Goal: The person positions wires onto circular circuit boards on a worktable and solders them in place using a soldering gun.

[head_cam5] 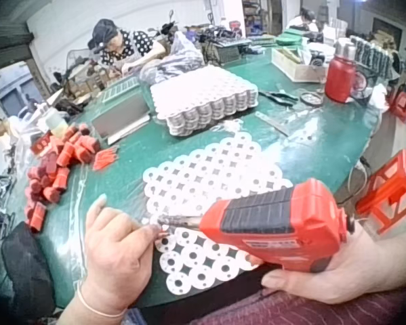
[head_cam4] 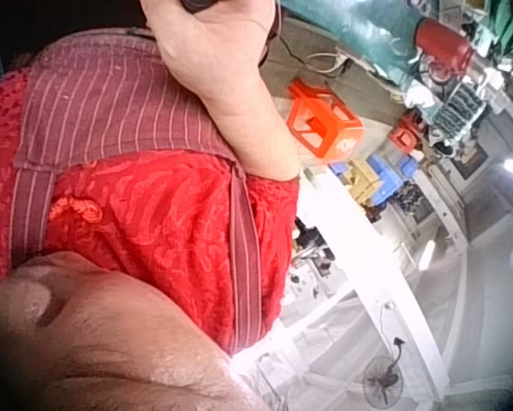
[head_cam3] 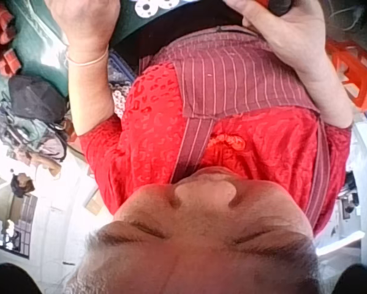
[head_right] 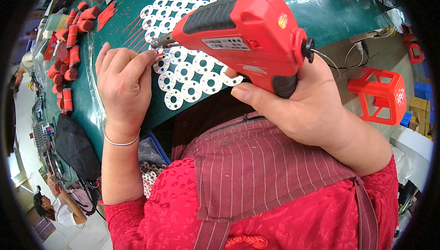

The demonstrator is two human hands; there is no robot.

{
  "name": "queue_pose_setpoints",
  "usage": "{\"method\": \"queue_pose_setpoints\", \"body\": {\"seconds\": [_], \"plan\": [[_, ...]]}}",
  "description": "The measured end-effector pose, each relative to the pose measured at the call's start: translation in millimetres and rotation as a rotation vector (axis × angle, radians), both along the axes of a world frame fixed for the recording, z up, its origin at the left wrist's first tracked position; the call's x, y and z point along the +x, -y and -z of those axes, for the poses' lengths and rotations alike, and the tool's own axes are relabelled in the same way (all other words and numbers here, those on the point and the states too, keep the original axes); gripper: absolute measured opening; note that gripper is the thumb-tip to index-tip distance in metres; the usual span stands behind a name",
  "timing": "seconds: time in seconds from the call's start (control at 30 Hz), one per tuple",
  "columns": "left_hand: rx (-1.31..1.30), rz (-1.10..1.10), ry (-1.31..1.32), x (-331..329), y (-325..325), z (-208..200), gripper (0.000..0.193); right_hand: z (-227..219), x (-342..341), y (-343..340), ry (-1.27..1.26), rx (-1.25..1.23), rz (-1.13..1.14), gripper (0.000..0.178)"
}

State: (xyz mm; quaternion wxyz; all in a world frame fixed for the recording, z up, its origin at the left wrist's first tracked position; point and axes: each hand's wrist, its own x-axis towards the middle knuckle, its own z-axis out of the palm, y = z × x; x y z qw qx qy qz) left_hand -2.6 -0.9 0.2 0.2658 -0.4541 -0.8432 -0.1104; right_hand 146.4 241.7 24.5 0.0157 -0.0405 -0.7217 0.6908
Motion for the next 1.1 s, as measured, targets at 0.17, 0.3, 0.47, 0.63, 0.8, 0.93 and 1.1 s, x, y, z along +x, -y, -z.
{"method": "queue_pose_setpoints", "body": {"seconds": [0.17,0.3,0.47,0.63,0.8,0.93,1.1], "plan": [[0.016,0.002,-0.001,0.0,0.0,1.4,0.011,2.7,3.9,-5.9,0.092,0.065,-0.04,0.029],[0.018,0.005,0.005,0.7,-1.9,0.4,0.011,-2.9,1.4,-0.3,0.007,0.003,0.032,0.029],[0.018,-0.006,0.007,1.4,-2.0,-1.3,0.011,-5.6,0.8,-2.5,-0.039,0.06,0.009,0.031],[0.099,-0.03,0.086,1.5,1.0,-1.8,0.01,-8.0,4.7,-2.0,-0.008,-0.022,0.045,0.031],[0.11,-0.066,0.254,13.5,5.8,-9.7,0.011,-10.7,6.9,-8.0,-0.004,-0.007,0.059,0.031],[0.061,-0.094,0.152,21.5,9.0,-5.2,0.012,-15.3,12.8,-11.8,0.016,0.021,0.04,0.032],[0.044,-0.13,0.035,24.8,10.5,2.2,0.013,-13.1,17.2,-10.7,0.021,0.057,-0.026,0.034]]}}
